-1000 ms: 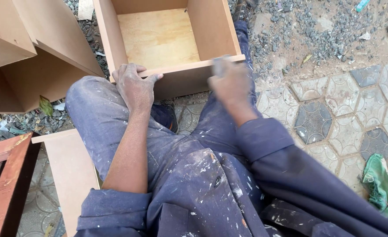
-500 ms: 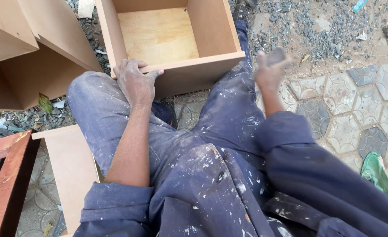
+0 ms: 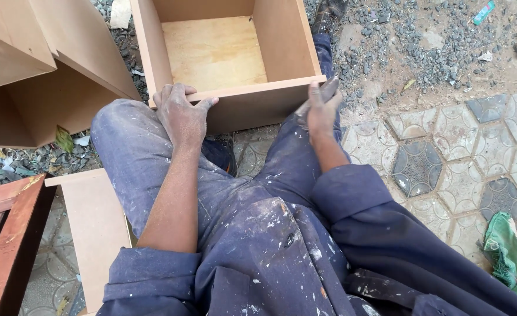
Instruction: Sanding the exterior edges and corners of a wooden box using a sanding block to smooth the surface.
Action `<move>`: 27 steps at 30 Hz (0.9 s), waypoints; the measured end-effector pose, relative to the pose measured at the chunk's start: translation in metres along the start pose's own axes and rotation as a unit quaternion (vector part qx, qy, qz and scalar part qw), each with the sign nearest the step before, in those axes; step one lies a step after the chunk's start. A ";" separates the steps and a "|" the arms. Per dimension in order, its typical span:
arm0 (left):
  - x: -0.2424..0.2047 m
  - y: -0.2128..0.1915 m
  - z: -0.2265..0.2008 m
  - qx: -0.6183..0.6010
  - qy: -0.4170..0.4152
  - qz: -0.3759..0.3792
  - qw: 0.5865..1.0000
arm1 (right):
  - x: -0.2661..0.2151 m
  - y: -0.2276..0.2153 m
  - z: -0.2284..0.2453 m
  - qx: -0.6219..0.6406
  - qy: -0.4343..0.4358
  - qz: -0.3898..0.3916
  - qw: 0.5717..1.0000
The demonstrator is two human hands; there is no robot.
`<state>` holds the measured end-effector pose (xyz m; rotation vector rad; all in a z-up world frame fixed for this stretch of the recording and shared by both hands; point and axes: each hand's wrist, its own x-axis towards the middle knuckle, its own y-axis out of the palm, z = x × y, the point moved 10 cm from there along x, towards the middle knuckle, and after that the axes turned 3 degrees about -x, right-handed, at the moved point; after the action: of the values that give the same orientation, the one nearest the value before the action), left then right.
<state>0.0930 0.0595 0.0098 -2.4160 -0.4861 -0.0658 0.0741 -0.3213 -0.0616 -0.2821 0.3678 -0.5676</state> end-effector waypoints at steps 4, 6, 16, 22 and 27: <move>-0.010 0.020 -0.008 0.110 -0.005 0.025 0.994 | 0.000 -0.004 0.002 0.141 0.008 0.047 0.989; -0.015 0.043 -0.025 0.150 0.065 0.050 0.985 | -0.002 0.001 0.003 0.170 0.014 0.073 0.983; -0.015 0.127 -0.078 0.283 0.093 0.263 0.918 | 0.050 -0.009 -0.007 0.023 0.067 0.232 0.970; -0.019 0.183 -0.088 0.306 0.121 0.350 0.877 | 0.080 0.015 -0.025 0.013 0.076 0.317 0.945; -0.020 0.183 -0.097 0.336 0.142 0.342 0.866 | 0.065 -0.012 -0.015 -0.058 0.059 0.294 0.952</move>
<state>0.1476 -0.1378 -0.0287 -1.7127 0.4437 0.0529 0.1132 -0.3705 -0.0881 -0.2359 0.5752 0.0248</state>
